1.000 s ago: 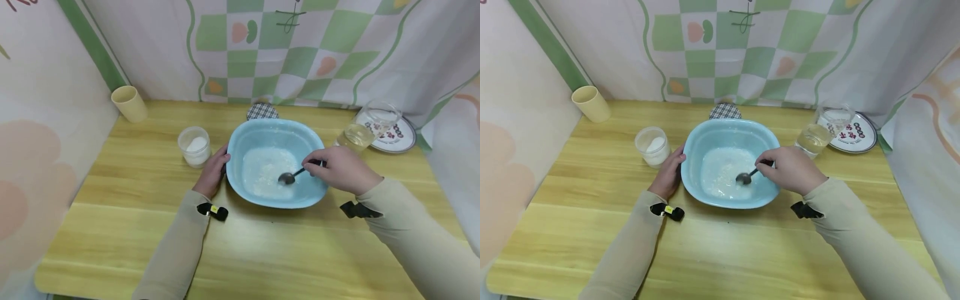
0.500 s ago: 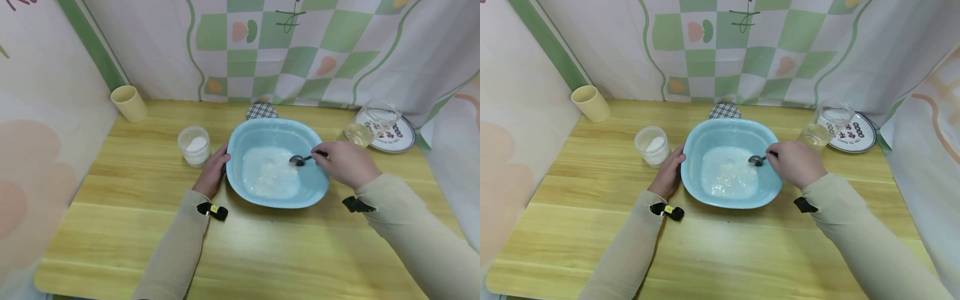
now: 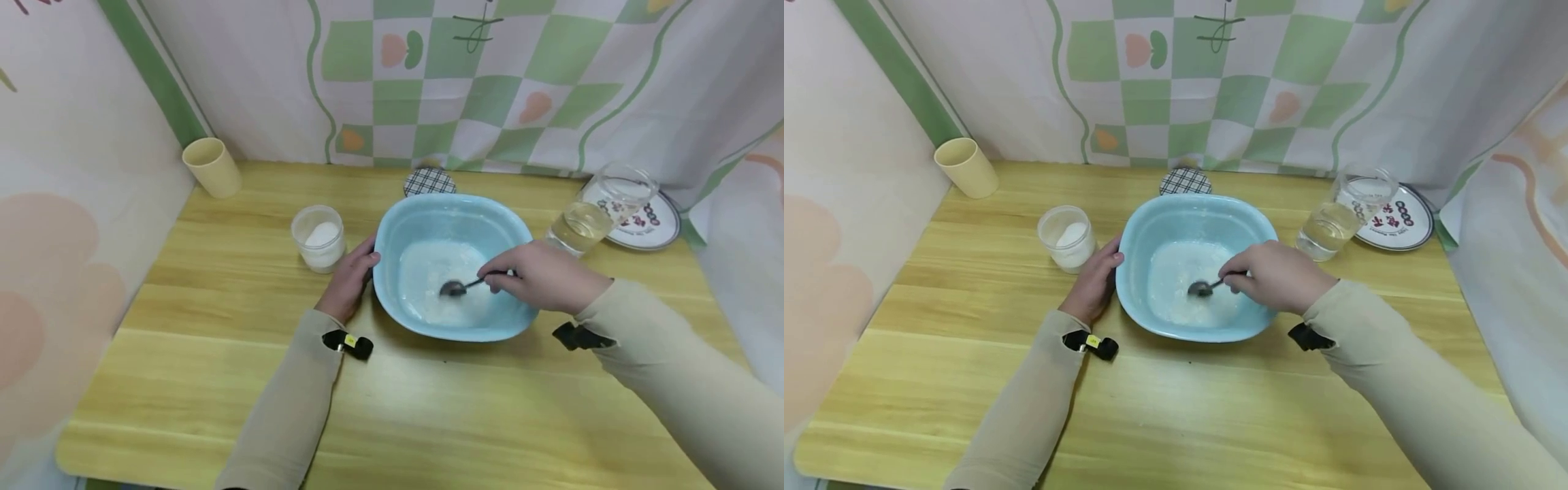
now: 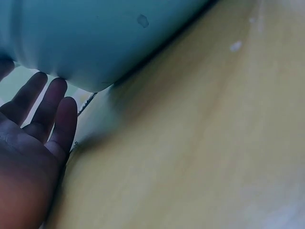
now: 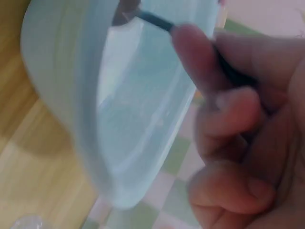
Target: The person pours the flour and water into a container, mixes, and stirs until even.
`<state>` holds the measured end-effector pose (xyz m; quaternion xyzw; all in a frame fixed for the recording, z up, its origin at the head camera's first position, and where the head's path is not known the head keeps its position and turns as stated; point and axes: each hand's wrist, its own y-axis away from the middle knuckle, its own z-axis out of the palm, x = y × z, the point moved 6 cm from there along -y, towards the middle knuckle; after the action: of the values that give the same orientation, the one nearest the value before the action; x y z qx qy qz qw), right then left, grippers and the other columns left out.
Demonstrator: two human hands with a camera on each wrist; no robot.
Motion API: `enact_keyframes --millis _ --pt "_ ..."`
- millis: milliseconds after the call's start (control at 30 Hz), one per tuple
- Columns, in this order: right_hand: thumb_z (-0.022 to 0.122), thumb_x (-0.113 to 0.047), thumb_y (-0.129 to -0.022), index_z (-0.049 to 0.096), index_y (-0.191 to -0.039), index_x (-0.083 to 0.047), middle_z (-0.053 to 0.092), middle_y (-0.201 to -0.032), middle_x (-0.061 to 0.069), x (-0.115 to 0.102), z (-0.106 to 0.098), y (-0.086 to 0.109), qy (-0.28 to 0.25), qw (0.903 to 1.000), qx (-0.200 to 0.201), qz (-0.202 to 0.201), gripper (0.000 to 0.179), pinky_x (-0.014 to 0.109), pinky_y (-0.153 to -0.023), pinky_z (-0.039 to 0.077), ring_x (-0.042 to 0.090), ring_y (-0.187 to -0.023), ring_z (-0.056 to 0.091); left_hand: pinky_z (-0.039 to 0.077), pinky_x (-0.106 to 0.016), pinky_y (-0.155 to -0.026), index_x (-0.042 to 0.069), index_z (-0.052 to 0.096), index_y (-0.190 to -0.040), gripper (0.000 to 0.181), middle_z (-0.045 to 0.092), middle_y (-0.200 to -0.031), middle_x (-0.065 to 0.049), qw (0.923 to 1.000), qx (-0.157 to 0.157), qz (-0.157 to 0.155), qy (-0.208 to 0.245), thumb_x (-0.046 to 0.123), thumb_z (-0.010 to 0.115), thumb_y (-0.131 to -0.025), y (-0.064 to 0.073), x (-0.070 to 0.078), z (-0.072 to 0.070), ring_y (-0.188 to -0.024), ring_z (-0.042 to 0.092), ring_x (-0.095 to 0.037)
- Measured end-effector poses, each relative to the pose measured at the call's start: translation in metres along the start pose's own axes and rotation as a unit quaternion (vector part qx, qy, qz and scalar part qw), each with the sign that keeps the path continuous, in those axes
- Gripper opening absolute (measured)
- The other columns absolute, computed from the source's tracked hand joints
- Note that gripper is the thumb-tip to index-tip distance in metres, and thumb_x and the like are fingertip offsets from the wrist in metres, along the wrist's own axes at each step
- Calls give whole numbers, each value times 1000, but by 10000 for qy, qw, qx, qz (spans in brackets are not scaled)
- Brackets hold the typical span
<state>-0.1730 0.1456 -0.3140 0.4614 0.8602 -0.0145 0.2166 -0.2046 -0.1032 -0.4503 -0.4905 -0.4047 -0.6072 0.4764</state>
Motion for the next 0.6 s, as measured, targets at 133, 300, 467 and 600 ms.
enact_keyframes --millis 133,300,467,600 --pt "67 -17 -96 78 -112 -13 76 -103 5 9 -3 -3 341 9980 351 403 20 38 -66 57 16 -81 69 34 -34 -117 8 43 -152 57 44 -156 -5 10000 2 -2 0 21 51 -98 0 1 1 -143 40 -17" --pt "70 -16 -94 79 -110 -15 76 -101 -1 -9 9 1 137 9992 52 -373 18 40 -77 59 15 -91 72 32 -35 -118 7 42 -152 55 42 -157 -6 10000 -40 22 88 18 50 -99 1 0 2 -144 38 -19" --pt "68 -17 -96 79 -108 -18 73 -92 -14 -19 13 12 -290 9953 -595 -705 17 31 -72 55 1 -82 66 31 -35 -118 7 43 -152 54 42 -157 -7 10000 -34 26 87 19 51 -100 1 1 2 -144 37 -19" --pt "69 -14 -95 80 -106 -15 74 -91 -9 -5 3 14 -72 9983 -443 -377 16 31 -68 55 4 -79 65 32 -34 -118 8 44 -152 55 43 -156 -6 10000 18 -11 23 20 51 -99 1 1 2 -144 38 -19"
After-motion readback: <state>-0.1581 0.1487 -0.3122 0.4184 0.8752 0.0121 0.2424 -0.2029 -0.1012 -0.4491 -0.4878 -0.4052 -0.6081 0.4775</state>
